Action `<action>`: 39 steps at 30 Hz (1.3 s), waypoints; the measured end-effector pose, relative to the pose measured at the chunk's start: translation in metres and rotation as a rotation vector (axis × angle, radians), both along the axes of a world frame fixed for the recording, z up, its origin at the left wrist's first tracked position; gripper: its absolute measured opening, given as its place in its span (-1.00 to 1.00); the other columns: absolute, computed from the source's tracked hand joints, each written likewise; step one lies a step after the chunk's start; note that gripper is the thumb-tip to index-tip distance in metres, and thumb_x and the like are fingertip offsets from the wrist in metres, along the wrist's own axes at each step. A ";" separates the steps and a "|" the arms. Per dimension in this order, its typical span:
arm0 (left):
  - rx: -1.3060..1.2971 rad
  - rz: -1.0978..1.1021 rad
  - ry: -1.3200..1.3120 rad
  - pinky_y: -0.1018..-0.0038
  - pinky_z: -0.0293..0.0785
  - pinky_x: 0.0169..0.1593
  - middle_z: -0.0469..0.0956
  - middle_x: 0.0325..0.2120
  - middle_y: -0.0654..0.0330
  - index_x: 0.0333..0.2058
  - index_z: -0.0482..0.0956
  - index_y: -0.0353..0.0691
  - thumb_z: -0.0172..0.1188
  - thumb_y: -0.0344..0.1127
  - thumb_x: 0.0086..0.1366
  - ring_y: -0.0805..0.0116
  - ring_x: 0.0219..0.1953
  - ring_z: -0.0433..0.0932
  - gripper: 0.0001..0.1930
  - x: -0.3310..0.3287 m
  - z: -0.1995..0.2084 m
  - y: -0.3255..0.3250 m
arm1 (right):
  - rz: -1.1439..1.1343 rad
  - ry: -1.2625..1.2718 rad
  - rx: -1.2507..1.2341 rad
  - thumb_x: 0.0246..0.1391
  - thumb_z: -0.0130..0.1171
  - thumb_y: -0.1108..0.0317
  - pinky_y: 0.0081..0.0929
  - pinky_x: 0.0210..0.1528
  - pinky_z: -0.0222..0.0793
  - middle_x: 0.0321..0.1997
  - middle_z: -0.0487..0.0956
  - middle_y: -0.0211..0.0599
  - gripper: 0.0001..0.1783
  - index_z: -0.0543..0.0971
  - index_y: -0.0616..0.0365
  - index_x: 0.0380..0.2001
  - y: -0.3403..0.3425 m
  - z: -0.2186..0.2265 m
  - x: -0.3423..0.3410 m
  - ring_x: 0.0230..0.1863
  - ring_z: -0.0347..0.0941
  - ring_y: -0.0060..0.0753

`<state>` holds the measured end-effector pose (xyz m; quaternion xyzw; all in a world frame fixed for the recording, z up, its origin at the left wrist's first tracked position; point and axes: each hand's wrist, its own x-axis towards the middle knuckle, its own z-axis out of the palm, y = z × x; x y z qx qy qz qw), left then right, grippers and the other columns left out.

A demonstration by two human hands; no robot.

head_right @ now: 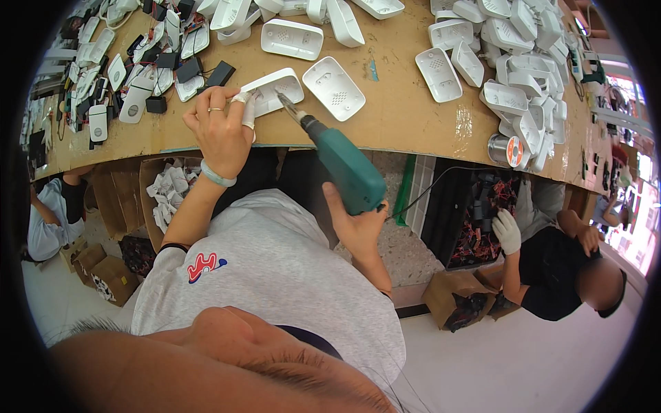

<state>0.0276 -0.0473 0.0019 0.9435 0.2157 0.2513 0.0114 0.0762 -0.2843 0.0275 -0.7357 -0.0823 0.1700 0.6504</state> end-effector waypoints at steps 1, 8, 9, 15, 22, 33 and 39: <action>0.005 0.002 -0.002 0.16 0.15 0.01 0.51 -0.13 0.25 -0.35 0.62 -0.26 0.27 -0.49 -0.14 0.17 0.06 0.41 -0.74 0.000 0.001 0.000 | -0.002 -0.001 0.000 0.06 0.42 0.42 -0.62 -0.28 0.40 -0.37 0.65 -0.46 -0.75 0.62 0.33 -0.23 -0.003 -0.003 0.000 -0.39 0.50 -0.66; 0.030 0.007 0.010 0.19 0.15 0.01 0.52 -0.15 0.25 -0.33 0.64 -0.26 0.30 -0.46 -0.04 0.18 0.03 0.42 -0.78 0.002 0.003 0.002 | -0.067 -0.025 0.094 0.10 0.37 0.47 -0.64 -0.49 0.34 -0.40 0.56 -0.37 -0.70 0.54 0.32 -0.12 -0.012 0.001 -0.001 -0.52 0.42 -0.64; 0.012 0.011 0.005 0.21 0.18 -0.01 0.54 -0.15 0.25 -0.32 0.64 -0.26 0.31 -0.45 0.00 0.18 0.01 0.43 -0.80 0.002 0.003 0.002 | -0.078 -0.047 0.103 0.10 0.37 0.47 -0.65 -0.53 0.32 -0.40 0.55 -0.35 -0.68 0.53 0.32 -0.10 -0.012 0.000 -0.002 -0.53 0.41 -0.64; -0.134 -0.022 -0.087 0.27 0.31 -0.09 0.59 -0.18 0.20 -0.28 0.65 -0.25 0.31 -0.43 0.12 0.17 -0.15 0.51 -0.84 0.001 -0.008 0.010 | -0.129 -0.043 0.144 0.09 0.38 0.46 -0.63 -0.52 0.36 -0.38 0.56 -0.33 -0.62 0.52 0.34 -0.05 -0.015 0.001 -0.003 -0.53 0.41 -0.62; -0.531 -0.015 -0.185 0.31 0.43 -0.23 0.59 -0.33 0.11 -0.22 0.64 -0.26 0.27 -0.50 0.15 0.16 -0.35 0.57 -0.81 -0.022 -0.004 0.021 | -0.107 -0.091 0.116 0.15 0.31 0.48 -0.59 -0.56 0.30 -0.49 0.53 -0.30 -0.64 0.47 0.35 -0.02 -0.015 0.000 -0.004 -0.61 0.37 -0.58; -1.665 0.232 -0.461 0.56 0.53 -0.06 0.62 -0.15 0.23 0.00 0.55 -0.31 0.16 -0.47 0.33 0.49 -0.15 0.59 -0.72 -0.268 -0.049 0.114 | -0.091 -0.179 0.149 0.19 0.26 0.49 -0.59 -0.59 0.26 -0.50 0.50 -0.30 -0.67 0.45 0.41 -0.03 0.006 0.010 -0.005 -0.65 0.31 -0.59; -1.595 0.565 -0.645 0.48 0.53 -0.27 0.59 -0.38 0.25 -0.06 0.55 -0.31 0.12 -0.45 0.36 0.46 -0.41 0.54 -0.80 -0.479 -0.247 0.136 | -0.048 -0.189 0.121 0.18 0.27 0.50 -0.60 -0.59 0.25 -0.51 0.50 -0.32 -0.69 0.48 0.40 -0.05 0.011 0.012 -0.005 -0.65 0.31 -0.60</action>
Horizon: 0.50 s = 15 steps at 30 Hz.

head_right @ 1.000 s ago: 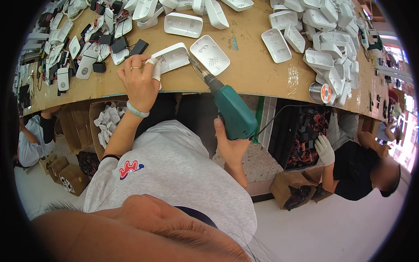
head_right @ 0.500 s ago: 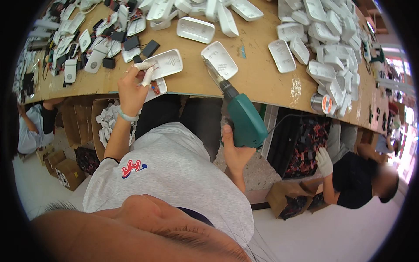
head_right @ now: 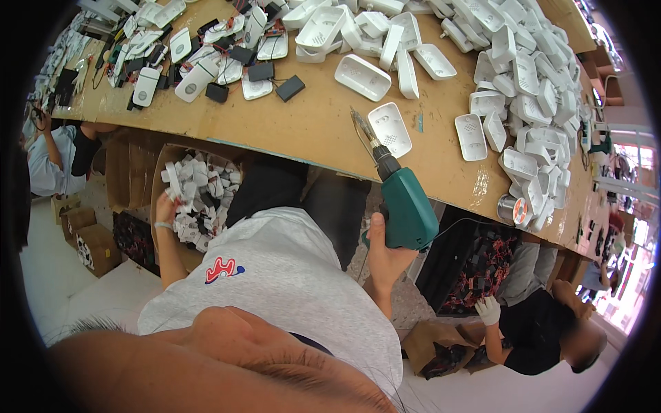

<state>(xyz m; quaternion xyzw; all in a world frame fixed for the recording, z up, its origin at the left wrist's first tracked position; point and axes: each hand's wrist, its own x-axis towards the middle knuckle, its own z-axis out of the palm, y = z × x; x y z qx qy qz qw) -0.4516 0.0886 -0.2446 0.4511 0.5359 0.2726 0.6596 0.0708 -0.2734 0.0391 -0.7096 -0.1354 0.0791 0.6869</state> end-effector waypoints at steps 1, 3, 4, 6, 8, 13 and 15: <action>0.009 0.084 0.145 0.44 0.52 -0.31 0.57 -0.46 0.26 -0.12 0.58 -0.29 0.08 -0.49 0.31 0.42 -0.47 0.53 -0.80 -0.009 -0.023 -0.008 | -0.012 -0.012 0.005 0.18 0.27 0.50 -0.60 -0.59 0.25 -0.51 0.50 -0.32 -0.69 0.48 0.40 -0.05 0.001 0.000 -0.001 -0.65 0.31 -0.60; 0.166 0.016 0.638 0.48 0.47 -0.38 0.61 -0.52 0.18 -0.27 0.67 -0.35 0.08 -0.50 0.13 0.41 -0.51 0.54 -0.77 -0.031 -0.055 -0.021 | -0.012 -0.015 -0.051 0.17 0.28 0.50 -0.60 -0.59 0.24 -0.52 0.50 -0.32 -0.70 0.50 0.39 -0.07 0.004 0.004 -0.001 -0.65 0.32 -0.61; 0.186 -0.026 0.890 0.48 0.45 -0.37 0.64 -0.48 0.15 -0.29 0.69 -0.37 0.13 -0.48 0.09 0.43 -0.45 0.57 -0.78 -0.024 -0.064 -0.025 | -0.032 -0.031 -0.051 0.17 0.28 0.50 -0.60 -0.59 0.24 -0.52 0.50 -0.32 -0.70 0.50 0.39 -0.07 0.005 0.003 -0.002 -0.65 0.32 -0.61; 0.196 0.215 0.640 0.47 0.43 -0.42 0.60 -0.55 0.20 -0.39 0.65 -0.38 0.22 -0.41 0.02 0.43 -0.51 0.54 -0.82 -0.012 -0.077 -0.043 | -0.011 -0.031 -0.091 0.17 0.28 0.50 -0.60 -0.59 0.23 -0.52 0.50 -0.33 -0.70 0.51 0.39 -0.07 0.006 0.004 -0.001 -0.64 0.32 -0.62; 0.245 0.095 1.034 0.34 0.50 -0.34 0.66 -0.50 0.11 -0.34 0.66 -0.34 0.28 -0.35 -0.01 0.24 -0.48 0.62 -0.76 -0.019 -0.079 -0.036 | -0.003 -0.030 -0.082 0.17 0.28 0.50 -0.61 -0.59 0.22 -0.52 0.51 -0.34 -0.71 0.51 0.38 -0.08 0.010 0.007 -0.003 -0.64 0.32 -0.62; 0.243 -0.297 1.730 0.17 0.58 -0.13 0.64 -0.13 -0.07 -0.26 0.64 -0.27 0.31 -0.32 0.05 0.00 -0.12 0.66 -0.74 0.125 0.054 -0.039 | -0.048 -0.060 -0.069 0.17 0.27 0.50 -0.61 -0.59 0.22 -0.51 0.51 -0.34 -0.72 0.51 0.38 -0.09 0.014 0.016 -0.003 -0.64 0.32 -0.63; 0.288 -0.473 1.655 0.11 0.56 -0.05 0.62 -0.12 -0.06 -0.24 0.63 -0.25 0.29 -0.31 0.14 -0.05 -0.11 0.63 -0.78 0.169 0.111 -0.026 | -0.072 -0.065 -0.021 0.18 0.27 0.49 -0.61 -0.59 0.22 -0.52 0.50 -0.33 -0.73 0.51 0.38 -0.09 0.018 0.023 -0.001 -0.64 0.33 -0.61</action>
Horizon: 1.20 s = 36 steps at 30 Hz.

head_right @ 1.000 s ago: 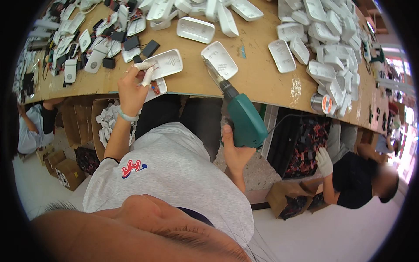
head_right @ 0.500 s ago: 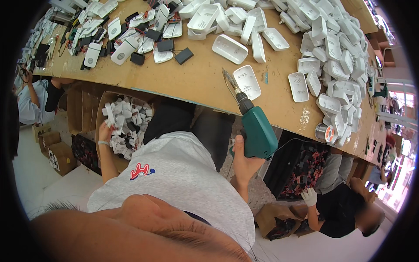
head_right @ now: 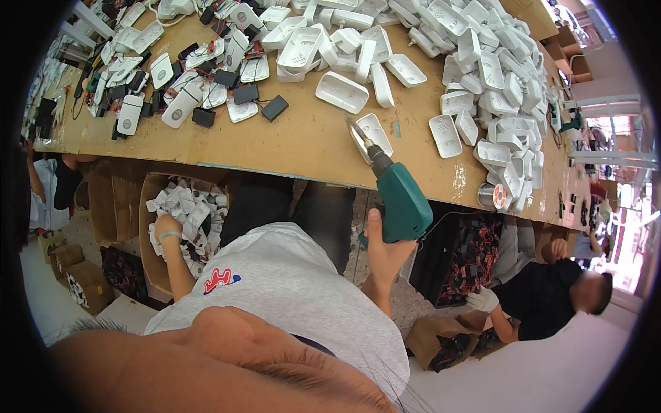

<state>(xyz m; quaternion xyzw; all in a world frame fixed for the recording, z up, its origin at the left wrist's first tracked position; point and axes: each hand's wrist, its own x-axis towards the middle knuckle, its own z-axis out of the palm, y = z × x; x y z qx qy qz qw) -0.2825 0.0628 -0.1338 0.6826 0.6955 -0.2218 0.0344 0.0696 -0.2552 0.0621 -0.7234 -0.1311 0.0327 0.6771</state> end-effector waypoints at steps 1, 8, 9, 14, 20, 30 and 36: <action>0.019 -0.201 -0.083 0.11 0.56 -0.06 0.62 -0.15 -0.06 -0.23 0.63 -0.26 0.27 -0.30 0.18 -0.08 -0.12 0.63 -0.79 0.027 0.036 0.001 | 0.003 -0.005 -0.006 0.18 0.27 0.49 -0.61 -0.59 0.22 -0.52 0.50 -0.33 -0.73 0.51 0.38 -0.09 0.000 0.000 0.002 -0.64 0.33 -0.61; 0.555 -1.097 -1.238 0.21 0.42 0.03 0.60 -0.18 0.00 -0.07 0.57 -0.27 0.35 -0.34 0.09 0.03 -0.08 0.53 -0.60 0.340 0.187 -0.002 | -0.081 -0.067 0.019 0.22 0.24 0.47 -0.59 -0.58 0.23 -0.56 0.46 -0.37 -0.74 0.50 0.38 -0.08 -0.012 -0.002 0.010 -0.65 0.29 -0.61; 0.579 -1.088 -1.090 0.16 0.40 0.03 0.60 -0.19 -0.01 -0.09 0.58 -0.29 0.34 -0.34 0.09 0.03 -0.08 0.52 -0.62 0.364 0.174 0.003 | -0.091 -0.063 0.028 0.22 0.22 0.48 -0.59 -0.58 0.23 -0.57 0.45 -0.37 -0.74 0.50 0.38 -0.08 -0.011 -0.001 0.009 -0.65 0.28 -0.62; 0.797 -1.266 -1.014 0.18 0.37 -0.06 0.56 -0.19 0.09 -0.33 0.55 -0.24 0.19 -0.38 0.10 0.13 -0.12 0.49 -0.86 0.366 0.161 -0.011 | -0.200 -0.043 0.024 0.24 0.21 0.46 -0.59 -0.56 0.20 -0.59 0.44 -0.38 -0.75 0.50 0.38 -0.08 -0.039 -0.007 -0.003 -0.64 0.28 -0.62; 0.497 -1.905 -0.867 0.19 0.36 0.09 0.52 -0.29 0.18 -0.43 0.54 -0.19 0.15 -0.34 0.05 0.23 -0.11 0.50 -0.90 0.283 0.115 -0.051 | -0.172 0.004 -0.006 0.25 0.21 0.45 -0.58 -0.56 0.20 -0.51 0.47 -0.36 -0.75 0.50 0.38 -0.07 -0.036 -0.015 0.006 -0.63 0.29 -0.62; 0.795 -0.503 -1.393 0.37 0.40 -0.14 0.49 -0.22 0.09 0.10 0.39 -0.30 0.46 -0.17 0.15 0.23 -0.24 0.43 -0.37 0.268 0.151 0.046 | -0.113 -0.015 0.041 0.22 0.22 0.49 -0.58 -0.57 0.23 -0.42 0.51 -0.30 -0.75 0.50 0.39 -0.08 -0.016 -0.010 -0.001 -0.63 0.29 -0.62; 0.534 -0.432 -1.424 0.47 0.50 -0.32 0.70 -0.42 0.10 -0.22 0.71 -0.27 0.32 -0.39 0.26 0.40 -0.44 0.62 -0.85 0.270 0.131 0.105 | -0.057 -0.010 0.036 0.20 0.25 0.48 -0.61 -0.59 0.23 -0.42 0.52 -0.29 -0.72 0.51 0.39 -0.08 -0.008 -0.014 -0.003 -0.63 0.31 -0.63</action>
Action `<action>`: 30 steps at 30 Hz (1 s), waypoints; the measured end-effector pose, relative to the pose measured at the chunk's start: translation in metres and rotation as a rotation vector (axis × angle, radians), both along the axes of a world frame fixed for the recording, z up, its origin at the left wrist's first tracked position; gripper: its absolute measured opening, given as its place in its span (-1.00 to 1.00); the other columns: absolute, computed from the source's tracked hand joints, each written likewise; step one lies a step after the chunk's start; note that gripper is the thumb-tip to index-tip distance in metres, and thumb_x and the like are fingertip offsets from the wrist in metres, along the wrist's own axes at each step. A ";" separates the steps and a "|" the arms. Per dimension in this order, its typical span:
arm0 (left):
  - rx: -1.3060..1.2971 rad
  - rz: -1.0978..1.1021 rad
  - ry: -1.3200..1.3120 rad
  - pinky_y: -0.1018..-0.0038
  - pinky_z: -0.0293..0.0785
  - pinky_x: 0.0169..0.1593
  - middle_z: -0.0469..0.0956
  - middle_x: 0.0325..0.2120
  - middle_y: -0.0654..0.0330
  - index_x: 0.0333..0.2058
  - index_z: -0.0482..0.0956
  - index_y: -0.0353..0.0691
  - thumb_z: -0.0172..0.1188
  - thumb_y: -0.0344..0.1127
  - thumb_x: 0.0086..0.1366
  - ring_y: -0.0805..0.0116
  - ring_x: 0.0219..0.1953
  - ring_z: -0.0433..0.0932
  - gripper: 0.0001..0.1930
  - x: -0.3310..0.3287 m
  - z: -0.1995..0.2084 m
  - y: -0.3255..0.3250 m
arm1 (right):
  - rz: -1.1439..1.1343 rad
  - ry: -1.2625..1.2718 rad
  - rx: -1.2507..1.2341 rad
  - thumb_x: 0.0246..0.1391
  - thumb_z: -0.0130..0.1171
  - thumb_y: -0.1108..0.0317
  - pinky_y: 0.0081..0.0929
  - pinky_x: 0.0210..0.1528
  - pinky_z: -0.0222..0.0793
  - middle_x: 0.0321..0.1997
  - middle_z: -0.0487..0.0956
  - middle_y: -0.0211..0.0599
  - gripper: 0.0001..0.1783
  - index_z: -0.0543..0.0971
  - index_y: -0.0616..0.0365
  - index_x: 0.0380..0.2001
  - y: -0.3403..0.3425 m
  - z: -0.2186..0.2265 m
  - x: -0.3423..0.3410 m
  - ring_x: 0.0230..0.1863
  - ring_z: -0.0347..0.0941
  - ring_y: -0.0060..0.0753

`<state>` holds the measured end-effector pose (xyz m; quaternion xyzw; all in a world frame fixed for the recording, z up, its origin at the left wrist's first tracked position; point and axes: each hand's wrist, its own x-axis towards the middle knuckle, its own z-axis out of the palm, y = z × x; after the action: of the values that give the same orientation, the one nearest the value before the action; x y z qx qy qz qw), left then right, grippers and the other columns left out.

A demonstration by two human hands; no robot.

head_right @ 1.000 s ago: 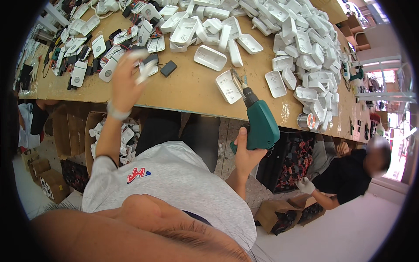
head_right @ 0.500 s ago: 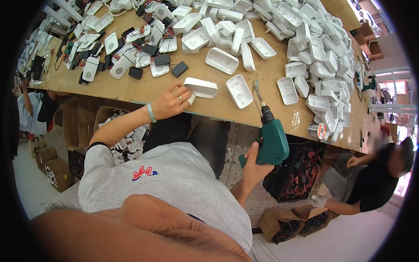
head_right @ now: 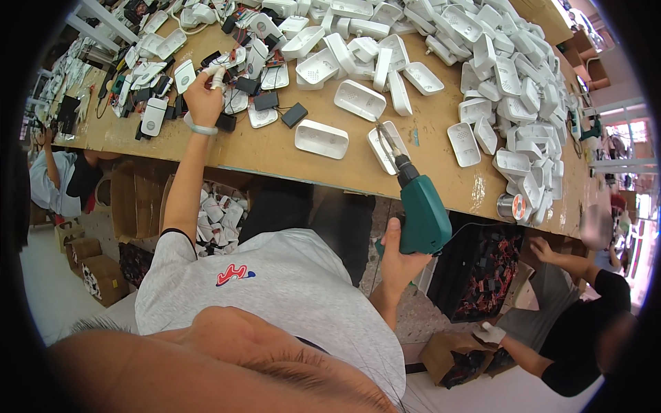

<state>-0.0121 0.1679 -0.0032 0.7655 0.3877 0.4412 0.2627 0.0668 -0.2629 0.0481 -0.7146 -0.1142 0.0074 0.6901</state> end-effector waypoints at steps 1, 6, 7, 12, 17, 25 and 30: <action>0.068 -0.047 -0.073 0.51 0.49 -0.37 0.71 -0.42 0.10 -0.17 0.70 -0.28 0.31 -0.39 0.27 0.47 -0.48 0.60 -0.83 0.000 0.004 -0.002 | -0.007 -0.006 -0.010 0.19 0.26 0.47 -0.62 -0.59 0.23 -0.43 0.52 -0.30 -0.72 0.51 0.39 -0.07 0.001 0.000 -0.002 -0.63 0.31 -0.64; 0.137 -0.039 -0.177 0.49 0.53 -0.32 0.70 -0.37 0.12 -0.07 0.64 -0.30 0.31 -0.35 0.29 0.43 -0.42 0.62 -0.73 -0.011 0.010 -0.016 | -0.031 0.021 -0.041 0.18 0.28 0.47 -0.63 -0.58 0.23 -0.53 0.49 -0.36 -0.71 0.52 0.38 -0.07 0.001 0.003 -0.011 -0.63 0.32 -0.64; 0.127 -0.001 -0.122 0.47 0.54 -0.31 0.69 -0.32 0.11 -0.01 0.60 -0.30 0.32 -0.32 0.29 0.41 -0.39 0.62 -0.67 -0.013 0.012 -0.019 | -0.022 0.041 -0.055 0.18 0.29 0.47 -0.63 -0.57 0.23 -0.56 0.48 -0.39 -0.71 0.52 0.38 -0.08 0.000 0.001 -0.011 -0.63 0.31 -0.64; 0.259 0.097 0.106 0.40 0.51 -0.34 0.67 -0.38 0.15 -0.09 0.62 -0.32 0.43 -0.29 0.15 0.31 -0.43 0.59 -0.62 -0.005 -0.004 -0.002 | 0.000 0.058 -0.057 0.17 0.30 0.46 -0.63 -0.57 0.22 -0.58 0.47 -0.40 -0.70 0.52 0.37 -0.08 0.003 -0.002 -0.012 -0.63 0.31 -0.65; 0.046 0.022 -0.005 0.48 0.51 -0.36 0.70 -0.42 0.13 -0.21 0.68 -0.29 0.43 -0.33 0.15 0.36 -0.49 0.63 -0.74 0.002 0.000 0.001 | 0.031 0.063 -0.022 0.16 0.30 0.47 -0.64 -0.57 0.22 -0.58 0.47 -0.41 -0.70 0.52 0.37 -0.08 0.007 0.002 -0.013 -0.63 0.31 -0.65; -0.017 0.045 -0.056 0.56 0.55 -0.31 0.72 -0.40 0.09 0.00 0.46 -0.44 0.46 -0.41 0.13 0.46 -0.43 0.65 -0.50 0.006 0.002 -0.005 | 0.037 0.064 -0.033 0.16 0.30 0.49 -0.63 -0.58 0.23 -0.48 0.52 -0.35 -0.71 0.52 0.36 -0.08 0.006 0.000 -0.013 -0.63 0.33 -0.65; -0.099 -0.150 -0.623 0.59 0.58 -0.20 0.68 -0.30 0.03 0.09 0.27 -0.35 0.40 -0.53 0.19 0.45 -0.31 0.65 -0.43 -0.007 0.017 -0.001 | 0.036 0.051 -0.051 0.16 0.30 0.51 -0.63 -0.58 0.24 -0.45 0.53 -0.34 -0.71 0.52 0.36 -0.07 0.006 0.003 -0.014 -0.62 0.34 -0.65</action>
<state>-0.0196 0.1670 0.0139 0.6065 0.2521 0.6144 0.4372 0.0529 -0.2565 0.0506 -0.7295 -0.1095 0.0410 0.6739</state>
